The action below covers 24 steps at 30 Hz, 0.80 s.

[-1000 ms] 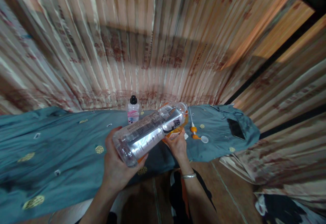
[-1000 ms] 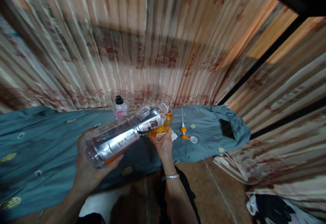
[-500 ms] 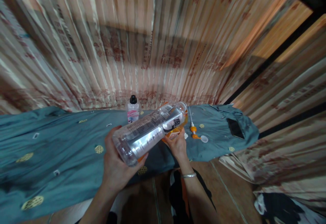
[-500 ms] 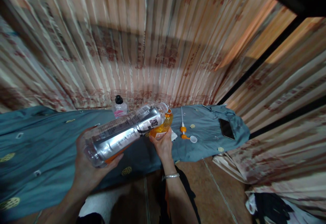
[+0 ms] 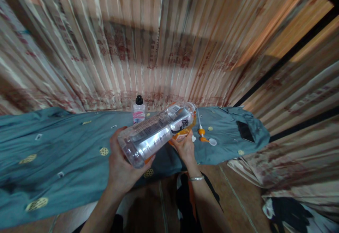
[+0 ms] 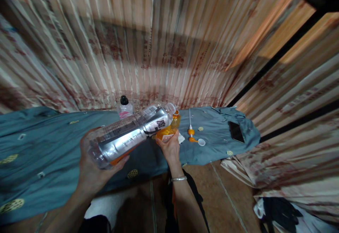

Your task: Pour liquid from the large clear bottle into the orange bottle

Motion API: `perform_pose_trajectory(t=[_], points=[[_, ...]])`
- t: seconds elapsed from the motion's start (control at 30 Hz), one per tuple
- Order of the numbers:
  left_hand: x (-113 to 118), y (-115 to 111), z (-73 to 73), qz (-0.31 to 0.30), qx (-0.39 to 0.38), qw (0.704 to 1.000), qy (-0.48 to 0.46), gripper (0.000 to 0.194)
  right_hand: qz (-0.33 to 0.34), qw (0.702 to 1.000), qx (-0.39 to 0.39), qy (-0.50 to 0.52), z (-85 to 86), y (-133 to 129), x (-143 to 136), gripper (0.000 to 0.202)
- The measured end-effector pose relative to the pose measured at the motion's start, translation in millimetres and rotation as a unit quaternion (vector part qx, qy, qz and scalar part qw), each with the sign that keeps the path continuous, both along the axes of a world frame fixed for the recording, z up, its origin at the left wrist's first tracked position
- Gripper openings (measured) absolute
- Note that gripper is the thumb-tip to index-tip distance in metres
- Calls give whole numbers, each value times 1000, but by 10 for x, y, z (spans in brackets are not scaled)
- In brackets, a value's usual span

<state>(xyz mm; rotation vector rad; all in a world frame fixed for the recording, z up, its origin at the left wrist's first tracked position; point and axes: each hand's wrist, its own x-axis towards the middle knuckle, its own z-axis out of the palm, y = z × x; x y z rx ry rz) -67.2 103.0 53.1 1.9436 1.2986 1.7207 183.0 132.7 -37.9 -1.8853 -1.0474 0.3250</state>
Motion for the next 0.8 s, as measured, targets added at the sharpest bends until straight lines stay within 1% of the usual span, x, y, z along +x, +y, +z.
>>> perform_pose_trajectory(t=[0.1,0.3,0.4,0.57,0.67,0.8], points=[[3,2,7,-6,-8,1000,-1,95,-1,1000,-8,-5,19,-3,-6,118],[6,5,15,5,8,1000,9,90,-6,1000,-22,-5,41,-6,-10,119],[6,8,8,12,14,1000,9,93,-11,1000,-27,-7,22,-3,-3,122],[0,9,-11,11,-10,1000,1,97,-1,1000,-5,-3,-15,1,16,118],[-2,10,-9,6,2,1000,4,95,-1,1000,-2,-4,-14,2,14,118],[4,15,9,5,13,1000,15,92,0,1000,3,-4,-17,1,3,112]])
